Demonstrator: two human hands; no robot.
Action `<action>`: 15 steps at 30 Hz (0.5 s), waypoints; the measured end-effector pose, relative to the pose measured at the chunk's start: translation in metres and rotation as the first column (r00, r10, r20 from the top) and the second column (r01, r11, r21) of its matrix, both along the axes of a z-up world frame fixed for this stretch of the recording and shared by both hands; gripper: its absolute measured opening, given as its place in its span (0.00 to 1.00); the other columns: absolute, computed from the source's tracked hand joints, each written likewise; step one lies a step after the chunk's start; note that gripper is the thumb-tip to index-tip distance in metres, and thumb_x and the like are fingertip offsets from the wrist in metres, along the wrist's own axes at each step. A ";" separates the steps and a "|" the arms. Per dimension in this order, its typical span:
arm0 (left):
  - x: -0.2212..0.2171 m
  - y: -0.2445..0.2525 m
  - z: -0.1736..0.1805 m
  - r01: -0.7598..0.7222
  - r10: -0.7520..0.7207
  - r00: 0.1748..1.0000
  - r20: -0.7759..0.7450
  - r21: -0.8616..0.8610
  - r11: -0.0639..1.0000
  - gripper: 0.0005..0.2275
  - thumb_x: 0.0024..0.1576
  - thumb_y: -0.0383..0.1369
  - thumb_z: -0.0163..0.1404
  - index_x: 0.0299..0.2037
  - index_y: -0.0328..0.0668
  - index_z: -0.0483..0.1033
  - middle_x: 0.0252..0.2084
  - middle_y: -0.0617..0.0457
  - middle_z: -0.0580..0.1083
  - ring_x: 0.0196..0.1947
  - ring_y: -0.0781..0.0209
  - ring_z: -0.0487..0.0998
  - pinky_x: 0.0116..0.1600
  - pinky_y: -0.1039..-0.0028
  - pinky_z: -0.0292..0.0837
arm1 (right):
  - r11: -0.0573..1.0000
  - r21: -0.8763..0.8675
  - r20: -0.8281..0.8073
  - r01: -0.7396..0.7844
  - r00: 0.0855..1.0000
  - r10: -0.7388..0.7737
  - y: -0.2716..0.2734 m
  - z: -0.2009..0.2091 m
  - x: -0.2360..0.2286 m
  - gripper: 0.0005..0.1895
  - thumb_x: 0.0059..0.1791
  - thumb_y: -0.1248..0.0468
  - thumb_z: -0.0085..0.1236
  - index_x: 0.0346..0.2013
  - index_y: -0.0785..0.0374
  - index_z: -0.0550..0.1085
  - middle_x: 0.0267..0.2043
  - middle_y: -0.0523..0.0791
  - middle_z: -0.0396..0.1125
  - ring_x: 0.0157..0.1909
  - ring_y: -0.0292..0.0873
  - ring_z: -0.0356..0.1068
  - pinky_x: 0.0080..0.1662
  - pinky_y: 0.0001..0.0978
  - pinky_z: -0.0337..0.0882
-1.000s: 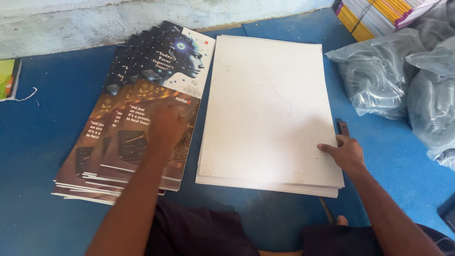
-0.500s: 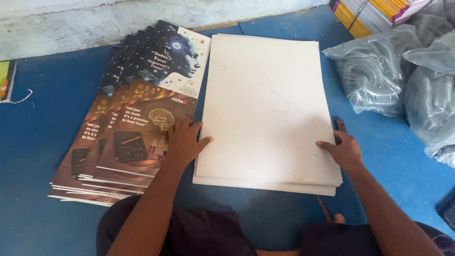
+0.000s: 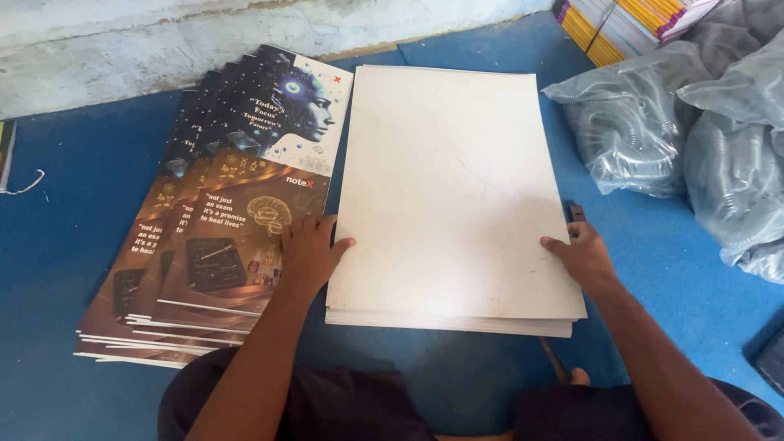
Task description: The person is binding book covers to blank pages using a small rectangular tool. They fold the cover over the pages, press it down, and use the tool to smooth and secure the binding. The process is repeated for multiple books.
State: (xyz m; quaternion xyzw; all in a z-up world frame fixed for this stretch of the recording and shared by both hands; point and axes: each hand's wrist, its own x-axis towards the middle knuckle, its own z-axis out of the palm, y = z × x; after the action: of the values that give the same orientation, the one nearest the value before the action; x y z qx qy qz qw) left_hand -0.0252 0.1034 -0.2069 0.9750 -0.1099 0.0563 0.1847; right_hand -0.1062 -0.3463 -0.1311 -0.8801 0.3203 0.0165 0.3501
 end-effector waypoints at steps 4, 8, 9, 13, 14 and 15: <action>0.002 0.001 -0.009 0.001 0.000 0.999 0.035 -0.030 1.000 0.26 0.58 0.54 0.50 0.58 0.44 0.73 0.57 0.45 0.72 0.63 0.45 0.65 0.68 0.48 0.51 | 0.989 0.150 0.052 -0.018 0.999 0.010 0.003 0.008 -0.002 0.26 0.52 0.56 0.60 0.58 0.73 0.72 0.43 0.57 0.75 0.38 0.48 0.76 0.42 0.40 0.77; 0.007 0.001 -0.007 0.006 0.015 0.992 0.123 -0.163 0.987 0.22 0.64 0.51 0.46 0.46 0.38 0.78 0.47 0.43 0.76 0.52 0.42 0.73 0.59 0.49 0.61 | 0.957 0.285 0.038 0.049 0.997 -0.062 0.001 0.012 -0.001 0.22 0.54 0.58 0.54 0.59 0.67 0.72 0.45 0.55 0.74 0.41 0.47 0.75 0.46 0.39 0.76; 0.008 0.001 -0.004 -0.004 0.026 0.994 0.104 -0.208 0.978 0.21 0.66 0.50 0.44 0.43 0.37 0.79 0.44 0.44 0.77 0.49 0.43 0.75 0.57 0.50 0.65 | 0.943 0.332 0.073 0.033 0.996 -0.061 -0.002 0.012 0.000 0.21 0.54 0.59 0.54 0.59 0.68 0.73 0.46 0.54 0.74 0.42 0.46 0.74 0.47 0.38 0.75; 0.012 0.001 0.014 -0.032 0.037 0.999 0.004 -0.398 0.917 0.22 0.65 0.48 0.43 0.29 0.36 0.76 0.30 0.42 0.75 0.35 0.41 0.75 0.43 0.53 0.68 | 0.878 0.469 0.053 0.090 0.990 -0.130 -0.012 0.017 0.007 0.22 0.55 0.60 0.52 0.62 0.66 0.70 0.48 0.54 0.73 0.46 0.48 0.74 0.51 0.40 0.74; 0.014 0.000 0.018 -0.062 0.033 0.997 -0.073 -0.437 0.898 0.22 0.65 0.48 0.43 0.29 0.36 0.76 0.28 0.42 0.74 0.32 0.42 0.74 0.41 0.54 0.68 | 0.864 0.496 0.071 0.083 0.988 -0.135 -0.013 0.018 0.006 0.23 0.55 0.60 0.52 0.63 0.66 0.69 0.49 0.54 0.73 0.47 0.48 0.74 0.51 0.39 0.74; 0.015 -0.001 0.022 -0.095 0.027 0.988 -0.150 -0.472 0.876 0.22 0.65 0.48 0.43 0.29 0.36 0.75 0.25 0.42 0.73 0.29 0.43 0.74 0.39 0.56 0.68 | 0.850 0.522 0.088 0.075 0.986 -0.141 -0.014 0.019 0.005 0.24 0.54 0.60 0.51 0.64 0.65 0.68 0.49 0.53 0.73 0.48 0.47 0.74 0.51 0.39 0.74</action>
State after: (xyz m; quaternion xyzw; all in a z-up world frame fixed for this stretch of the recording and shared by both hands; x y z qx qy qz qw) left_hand -0.0098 0.1026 -0.1850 0.9038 -0.0488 0.0197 0.4247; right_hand -0.1009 -0.3602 -0.1122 -0.7337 0.3309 0.0281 0.5929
